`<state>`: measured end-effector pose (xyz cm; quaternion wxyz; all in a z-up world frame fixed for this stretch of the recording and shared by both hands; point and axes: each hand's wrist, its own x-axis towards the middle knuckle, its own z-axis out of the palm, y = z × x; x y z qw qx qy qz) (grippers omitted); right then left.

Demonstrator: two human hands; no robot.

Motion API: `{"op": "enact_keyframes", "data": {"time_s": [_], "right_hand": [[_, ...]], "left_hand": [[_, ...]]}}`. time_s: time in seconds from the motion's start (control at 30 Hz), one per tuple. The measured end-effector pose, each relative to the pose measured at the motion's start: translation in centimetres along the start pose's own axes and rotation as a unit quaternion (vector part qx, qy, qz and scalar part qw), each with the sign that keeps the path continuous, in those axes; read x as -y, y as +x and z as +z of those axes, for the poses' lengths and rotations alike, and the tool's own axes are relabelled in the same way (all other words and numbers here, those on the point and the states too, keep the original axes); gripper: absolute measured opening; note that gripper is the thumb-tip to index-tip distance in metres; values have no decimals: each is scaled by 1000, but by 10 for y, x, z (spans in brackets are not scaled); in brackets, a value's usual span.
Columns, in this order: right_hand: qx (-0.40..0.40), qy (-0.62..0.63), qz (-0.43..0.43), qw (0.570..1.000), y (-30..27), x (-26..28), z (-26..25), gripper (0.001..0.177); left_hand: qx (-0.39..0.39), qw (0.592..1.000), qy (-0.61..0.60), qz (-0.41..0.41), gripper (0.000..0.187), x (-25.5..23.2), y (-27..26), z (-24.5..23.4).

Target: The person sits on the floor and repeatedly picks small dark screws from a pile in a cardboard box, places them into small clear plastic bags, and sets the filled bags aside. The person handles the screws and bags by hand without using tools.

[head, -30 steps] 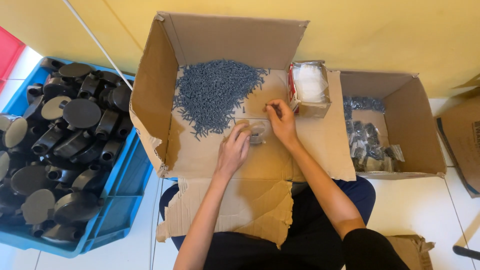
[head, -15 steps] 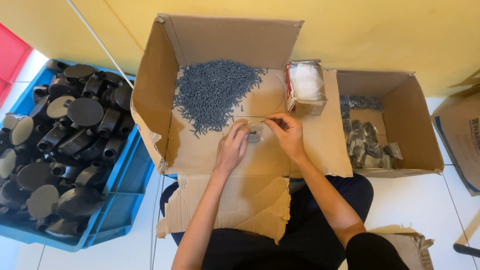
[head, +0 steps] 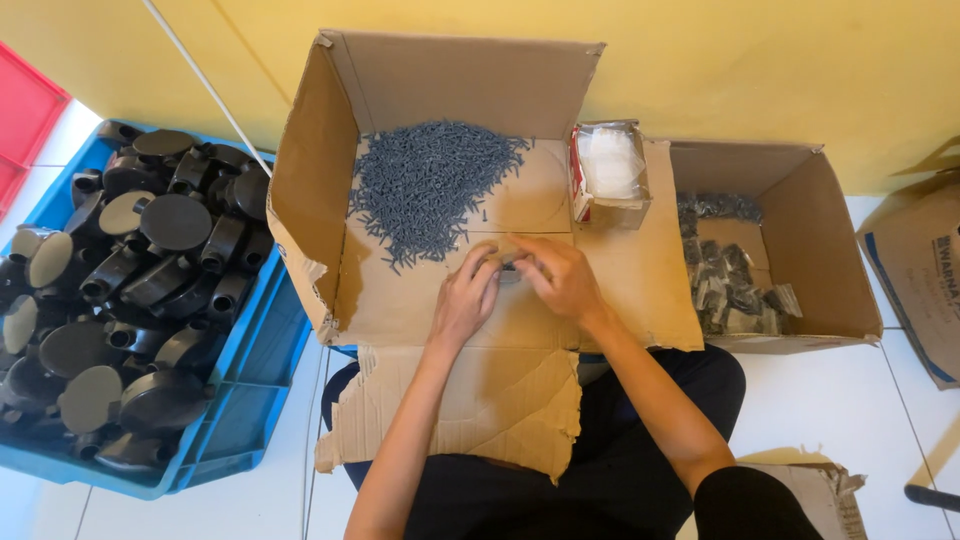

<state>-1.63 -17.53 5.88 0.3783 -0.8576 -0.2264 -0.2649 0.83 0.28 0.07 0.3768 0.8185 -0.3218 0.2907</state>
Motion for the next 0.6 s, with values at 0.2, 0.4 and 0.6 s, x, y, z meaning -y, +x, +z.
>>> {"op": "enact_keyframes", "data": {"time_s": [0.2, 0.4, 0.6], "right_hand": [[-80, 44, 91, 992, 5, -55, 16, 27], [-31, 65, 75, 995, 51, -73, 31, 21], [9, 61, 52, 997, 40, -94, 65, 18]], "left_hand": [[11, 1000, -5, -8, 10, -4, 2, -4], [18, 1000, -10, -20, 10, -4, 3, -6], [24, 999, -11, -28, 9, 0, 3, 0]]}}
